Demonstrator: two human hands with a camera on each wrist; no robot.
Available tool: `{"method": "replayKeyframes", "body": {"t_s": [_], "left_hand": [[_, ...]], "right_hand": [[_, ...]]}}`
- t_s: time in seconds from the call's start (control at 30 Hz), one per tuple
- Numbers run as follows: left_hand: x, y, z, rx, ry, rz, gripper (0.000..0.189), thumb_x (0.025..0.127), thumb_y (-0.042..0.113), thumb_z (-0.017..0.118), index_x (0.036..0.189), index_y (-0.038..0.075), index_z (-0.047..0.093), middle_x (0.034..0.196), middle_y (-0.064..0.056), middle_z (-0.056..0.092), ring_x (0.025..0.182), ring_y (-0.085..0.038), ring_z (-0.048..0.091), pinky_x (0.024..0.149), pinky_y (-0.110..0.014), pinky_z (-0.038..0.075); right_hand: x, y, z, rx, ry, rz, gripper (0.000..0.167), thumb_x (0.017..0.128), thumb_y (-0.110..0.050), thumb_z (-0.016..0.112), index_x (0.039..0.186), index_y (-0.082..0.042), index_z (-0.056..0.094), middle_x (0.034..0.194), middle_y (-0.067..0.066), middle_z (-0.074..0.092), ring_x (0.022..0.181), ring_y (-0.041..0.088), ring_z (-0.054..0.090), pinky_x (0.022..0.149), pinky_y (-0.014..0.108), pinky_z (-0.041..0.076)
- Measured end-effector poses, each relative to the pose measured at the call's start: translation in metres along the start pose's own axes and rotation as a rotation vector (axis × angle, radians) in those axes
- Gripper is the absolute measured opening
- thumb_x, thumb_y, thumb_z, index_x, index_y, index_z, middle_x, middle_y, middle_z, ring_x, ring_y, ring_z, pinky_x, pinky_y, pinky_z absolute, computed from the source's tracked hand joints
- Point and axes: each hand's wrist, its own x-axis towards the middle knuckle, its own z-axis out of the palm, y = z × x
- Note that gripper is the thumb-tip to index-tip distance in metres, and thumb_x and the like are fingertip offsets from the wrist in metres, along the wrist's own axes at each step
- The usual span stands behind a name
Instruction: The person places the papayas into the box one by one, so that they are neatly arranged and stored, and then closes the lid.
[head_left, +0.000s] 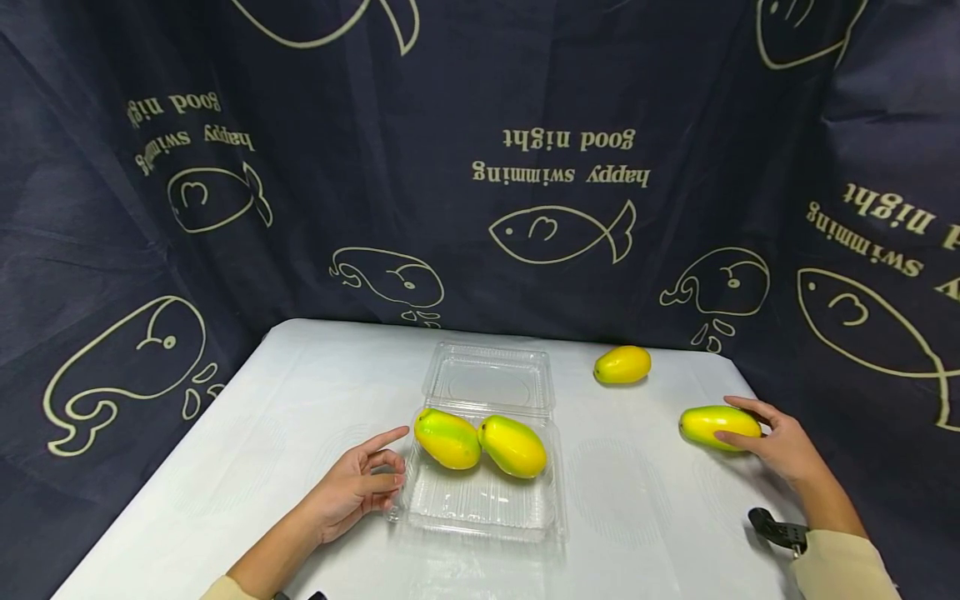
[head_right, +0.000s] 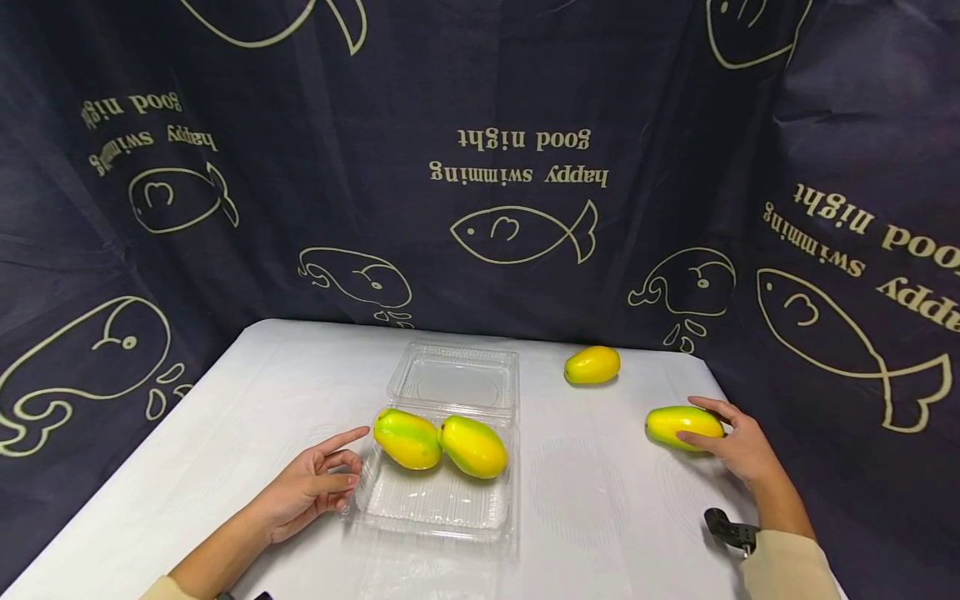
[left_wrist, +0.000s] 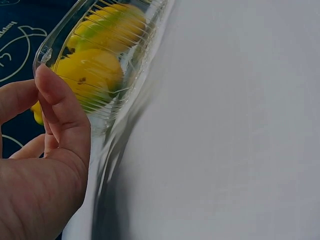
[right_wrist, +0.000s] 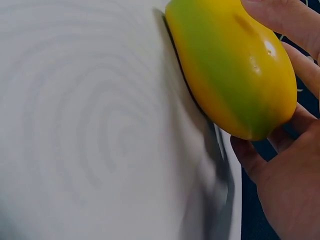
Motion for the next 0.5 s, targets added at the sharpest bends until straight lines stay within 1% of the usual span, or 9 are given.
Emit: {"method": "replayKeyframes", "body": {"t_s": [0.1,0.13,0.2,0.27,0.33,0.37,0.43,0.5], "left_hand": [[0.000,0.000,0.000,0.003,0.000,0.000,0.083,0.097,-0.003,0.063,0.164,0.007,0.016,0.103,0.003,0.057,0.071,-0.008,0.057,0.063,-0.018,0.055],[0.000,0.000,0.000,0.004,0.000,0.001,0.083,0.097,-0.003,0.063,0.164,0.007,0.016,0.103,0.003,0.057,0.071,-0.008,0.057,0.063,-0.018,0.055],[0.000,0.000,0.000,0.005,0.000,0.001,0.083,0.097,-0.003,0.063,0.164,0.007,0.015,0.103,0.003,0.057,0.071,-0.008,0.057,0.063,-0.018,0.055],[0.000,0.000,0.000,0.005,0.001,0.000,0.083,0.097,-0.003,0.063,0.164,0.007,0.015,0.103,0.003,0.056,0.071,-0.008,0.057,0.063,-0.018,0.055],[0.000,0.000,0.000,0.004,0.002,-0.001,0.083,0.097,-0.003,0.063,0.164,0.008,0.015,0.102,0.003,0.056,0.071,-0.008,0.056,0.063,-0.018,0.055],[0.000,0.000,0.000,0.002,0.002,-0.002,0.083,0.096,-0.003,0.063,0.164,0.008,0.015,0.102,0.003,0.056,0.071,-0.008,0.056,0.063,-0.018,0.055],[0.000,0.000,0.000,0.001,0.001,-0.003,0.083,0.096,-0.003,0.063,0.164,0.008,0.016,0.102,0.003,0.056,0.071,-0.008,0.057,0.063,-0.018,0.055],[0.000,0.000,0.000,-0.001,0.000,-0.002,0.083,0.096,-0.003,0.063,0.164,0.008,0.016,0.103,0.003,0.057,0.071,-0.008,0.057,0.063,-0.018,0.055]], "right_hand": [[0.000,0.001,0.001,0.008,0.010,0.004,0.087,0.085,-0.044,0.083,0.152,-0.003,0.045,0.149,0.027,0.044,0.126,0.041,0.040,0.095,0.053,0.040],[0.000,0.002,0.001,0.014,0.011,0.006,0.087,0.085,-0.044,0.083,0.152,-0.004,0.045,0.147,0.025,0.045,0.125,0.037,0.041,0.095,0.051,0.040],[0.000,0.004,0.001,0.030,0.008,0.012,0.087,0.085,-0.043,0.083,0.153,-0.005,0.045,0.144,0.021,0.047,0.122,0.034,0.041,0.096,0.051,0.039],[0.000,0.006,0.002,0.058,-0.005,0.027,0.088,0.084,-0.042,0.084,0.154,-0.007,0.043,0.144,0.019,0.046,0.125,0.035,0.039,0.100,0.057,0.038],[0.000,0.009,0.003,0.095,-0.023,0.038,0.090,0.084,-0.041,0.084,0.156,-0.008,0.041,0.147,0.020,0.043,0.128,0.036,0.037,0.104,0.063,0.034],[0.000,0.010,0.003,0.104,-0.030,0.042,0.091,0.084,-0.040,0.084,0.157,-0.009,0.039,0.148,0.020,0.041,0.127,0.034,0.038,0.105,0.063,0.034],[-0.001,0.010,0.004,0.117,-0.034,0.045,0.091,0.084,-0.039,0.084,0.158,-0.012,0.038,0.150,0.020,0.039,0.124,0.024,0.040,0.105,0.059,0.034],[-0.002,0.011,0.004,0.118,-0.031,0.033,0.090,0.085,-0.037,0.085,0.158,-0.012,0.039,0.149,0.017,0.041,0.117,0.011,0.042,0.102,0.048,0.036]]}}
